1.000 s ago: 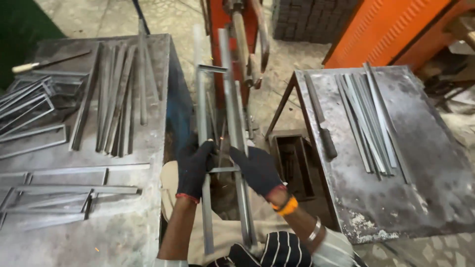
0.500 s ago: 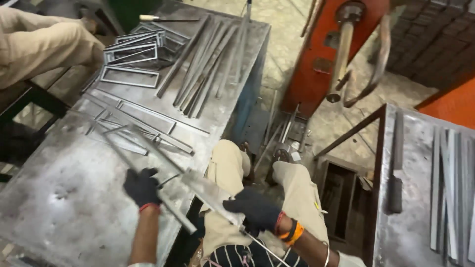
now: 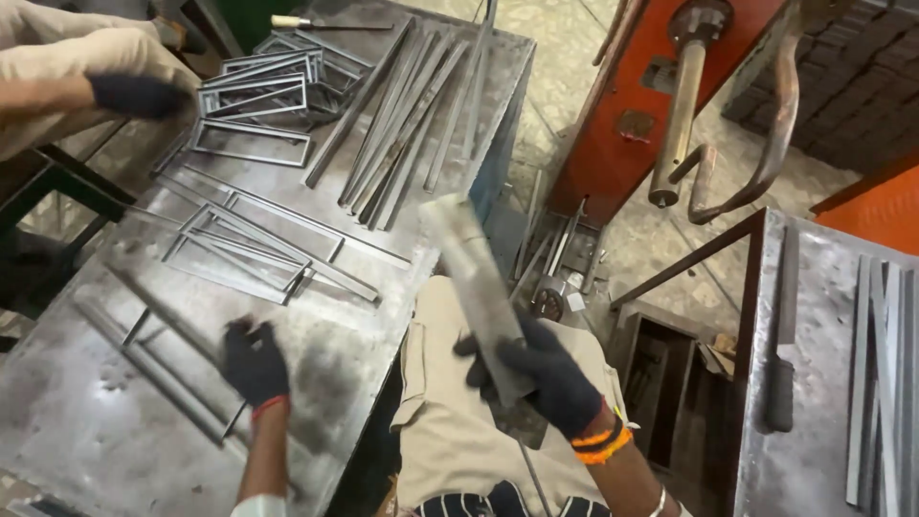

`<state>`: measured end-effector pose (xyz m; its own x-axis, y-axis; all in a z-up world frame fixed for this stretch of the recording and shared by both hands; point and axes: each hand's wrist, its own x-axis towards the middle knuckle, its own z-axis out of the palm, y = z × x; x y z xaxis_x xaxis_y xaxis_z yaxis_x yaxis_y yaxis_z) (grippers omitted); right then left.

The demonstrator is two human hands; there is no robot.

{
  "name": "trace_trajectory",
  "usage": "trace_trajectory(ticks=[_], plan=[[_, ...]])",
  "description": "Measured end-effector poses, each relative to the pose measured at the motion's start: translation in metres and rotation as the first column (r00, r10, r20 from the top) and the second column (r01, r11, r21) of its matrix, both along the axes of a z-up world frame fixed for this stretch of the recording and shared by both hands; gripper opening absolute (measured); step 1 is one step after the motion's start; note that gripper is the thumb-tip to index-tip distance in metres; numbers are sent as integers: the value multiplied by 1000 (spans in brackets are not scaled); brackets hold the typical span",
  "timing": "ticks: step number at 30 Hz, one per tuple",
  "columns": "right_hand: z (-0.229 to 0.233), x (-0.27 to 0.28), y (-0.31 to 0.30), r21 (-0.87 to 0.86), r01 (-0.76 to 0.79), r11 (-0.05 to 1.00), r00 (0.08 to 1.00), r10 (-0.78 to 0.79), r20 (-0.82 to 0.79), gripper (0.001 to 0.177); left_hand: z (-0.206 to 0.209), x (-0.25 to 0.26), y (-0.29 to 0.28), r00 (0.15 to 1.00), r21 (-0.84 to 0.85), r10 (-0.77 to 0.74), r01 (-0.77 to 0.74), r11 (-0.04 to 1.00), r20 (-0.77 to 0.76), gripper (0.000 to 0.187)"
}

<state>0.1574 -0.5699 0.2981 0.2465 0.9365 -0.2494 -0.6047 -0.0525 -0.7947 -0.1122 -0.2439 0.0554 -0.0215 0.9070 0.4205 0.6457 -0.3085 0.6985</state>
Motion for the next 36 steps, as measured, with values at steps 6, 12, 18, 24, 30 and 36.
trace_trajectory(ticks=[6, 12, 18, 24, 30, 36], plan=[[-59, 39, 17, -6, 321, 947, 939, -317, 136, 40, -23, 151, 6, 855, 87, -509, 517, 851, -104, 21], [-102, 47, 9, -224, 418, 880, 908, -406, 102, 42, -10, 257, 43, 746, -135, -502, 497, 857, -438, 27], [-139, 49, -9, -389, 445, 807, 887, -458, 62, 54, 1, 325, 61, 574, -112, -583, 651, 751, -575, 42], [-152, 54, -16, -502, 466, 728, 851, -524, 31, 56, -24, 377, 80, 381, -144, -492, 658, 739, -783, 56], [-157, 59, -16, -528, 493, 691, 822, -569, 23, 55, -98, 378, 82, 399, -51, -426, 679, 732, -812, 35], [-143, 47, -18, -486, 433, 759, 861, -508, -25, 46, -36, 295, 22, 561, -98, -477, 573, 814, -676, 15]])
